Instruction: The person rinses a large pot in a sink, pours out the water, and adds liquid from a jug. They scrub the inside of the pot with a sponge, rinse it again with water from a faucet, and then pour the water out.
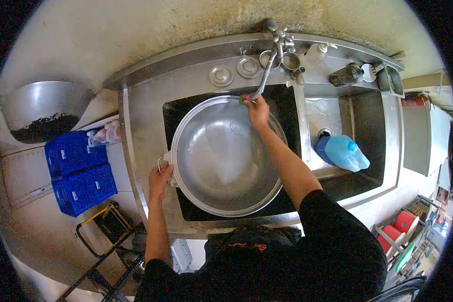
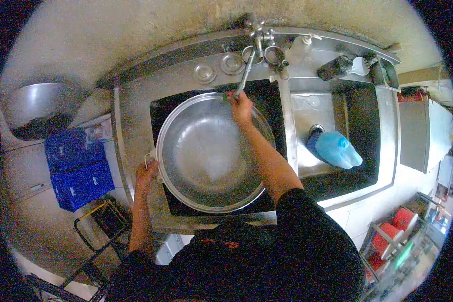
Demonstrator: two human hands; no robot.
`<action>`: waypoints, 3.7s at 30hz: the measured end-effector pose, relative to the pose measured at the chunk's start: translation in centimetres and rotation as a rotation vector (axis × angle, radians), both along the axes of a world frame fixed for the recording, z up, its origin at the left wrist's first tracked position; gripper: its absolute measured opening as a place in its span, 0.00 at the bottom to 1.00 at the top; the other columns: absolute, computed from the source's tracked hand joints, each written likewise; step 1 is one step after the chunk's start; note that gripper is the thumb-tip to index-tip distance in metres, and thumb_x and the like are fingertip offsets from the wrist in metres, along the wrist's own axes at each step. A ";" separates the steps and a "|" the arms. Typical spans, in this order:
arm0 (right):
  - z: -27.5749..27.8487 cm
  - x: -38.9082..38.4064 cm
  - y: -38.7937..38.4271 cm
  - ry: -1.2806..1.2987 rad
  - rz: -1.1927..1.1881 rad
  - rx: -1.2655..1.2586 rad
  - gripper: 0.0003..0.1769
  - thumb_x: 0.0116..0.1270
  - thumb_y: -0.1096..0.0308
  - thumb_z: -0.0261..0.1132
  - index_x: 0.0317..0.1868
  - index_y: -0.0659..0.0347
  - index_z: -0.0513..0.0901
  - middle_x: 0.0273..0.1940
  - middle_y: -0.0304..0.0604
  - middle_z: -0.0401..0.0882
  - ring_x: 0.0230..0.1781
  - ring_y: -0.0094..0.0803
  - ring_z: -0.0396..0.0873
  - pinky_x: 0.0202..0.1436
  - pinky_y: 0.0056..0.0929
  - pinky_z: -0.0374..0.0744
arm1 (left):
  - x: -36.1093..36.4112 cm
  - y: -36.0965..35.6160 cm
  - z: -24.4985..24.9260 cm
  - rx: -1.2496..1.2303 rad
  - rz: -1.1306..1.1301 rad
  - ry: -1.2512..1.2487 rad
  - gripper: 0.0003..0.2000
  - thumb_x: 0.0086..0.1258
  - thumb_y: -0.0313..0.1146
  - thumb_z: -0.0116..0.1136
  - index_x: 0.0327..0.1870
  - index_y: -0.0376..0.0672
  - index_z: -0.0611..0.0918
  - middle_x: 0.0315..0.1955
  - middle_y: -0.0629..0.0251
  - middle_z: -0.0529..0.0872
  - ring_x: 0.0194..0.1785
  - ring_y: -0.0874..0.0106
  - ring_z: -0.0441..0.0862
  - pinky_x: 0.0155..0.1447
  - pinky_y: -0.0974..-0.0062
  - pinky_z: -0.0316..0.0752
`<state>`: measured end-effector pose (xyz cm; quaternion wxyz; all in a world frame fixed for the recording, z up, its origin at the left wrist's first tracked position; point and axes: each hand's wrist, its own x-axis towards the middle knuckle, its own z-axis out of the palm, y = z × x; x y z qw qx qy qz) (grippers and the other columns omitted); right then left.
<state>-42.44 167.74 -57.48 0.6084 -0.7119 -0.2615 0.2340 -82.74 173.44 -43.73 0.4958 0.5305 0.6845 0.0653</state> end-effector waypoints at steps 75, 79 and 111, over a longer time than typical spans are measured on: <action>1.0 2.8 -4.8 -0.065 0.063 -0.310 0.07 0.63 0.79 0.63 0.41 0.64 0.80 0.38 0.40 0.84 0.37 0.25 0.80 0.44 0.24 0.79 | 35.8 -9.1 -36.6 0.562 0.385 0.006 0.17 0.66 0.30 0.54 0.55 0.34 0.76 0.55 0.47 0.77 0.61 0.52 0.72 0.65 0.61 0.65; 1.3 2.4 -4.3 -0.050 0.067 -0.339 0.07 0.63 0.80 0.62 0.41 0.64 0.79 0.39 0.41 0.83 0.37 0.24 0.79 0.42 0.23 0.78 | 36.0 -10.3 -33.8 0.436 0.395 0.082 0.09 0.66 0.29 0.56 0.43 0.36 0.80 0.43 0.51 0.82 0.48 0.56 0.79 0.56 0.63 0.73; 1.1 1.3 -2.5 0.068 -0.002 -0.345 0.08 0.64 0.80 0.63 0.44 0.65 0.77 0.42 0.45 0.84 0.41 0.27 0.80 0.44 0.24 0.79 | 36.5 -7.3 -33.3 0.264 0.815 -0.322 0.08 0.62 0.34 0.61 0.37 0.41 0.82 0.34 0.58 0.85 0.32 0.62 0.83 0.40 0.62 0.78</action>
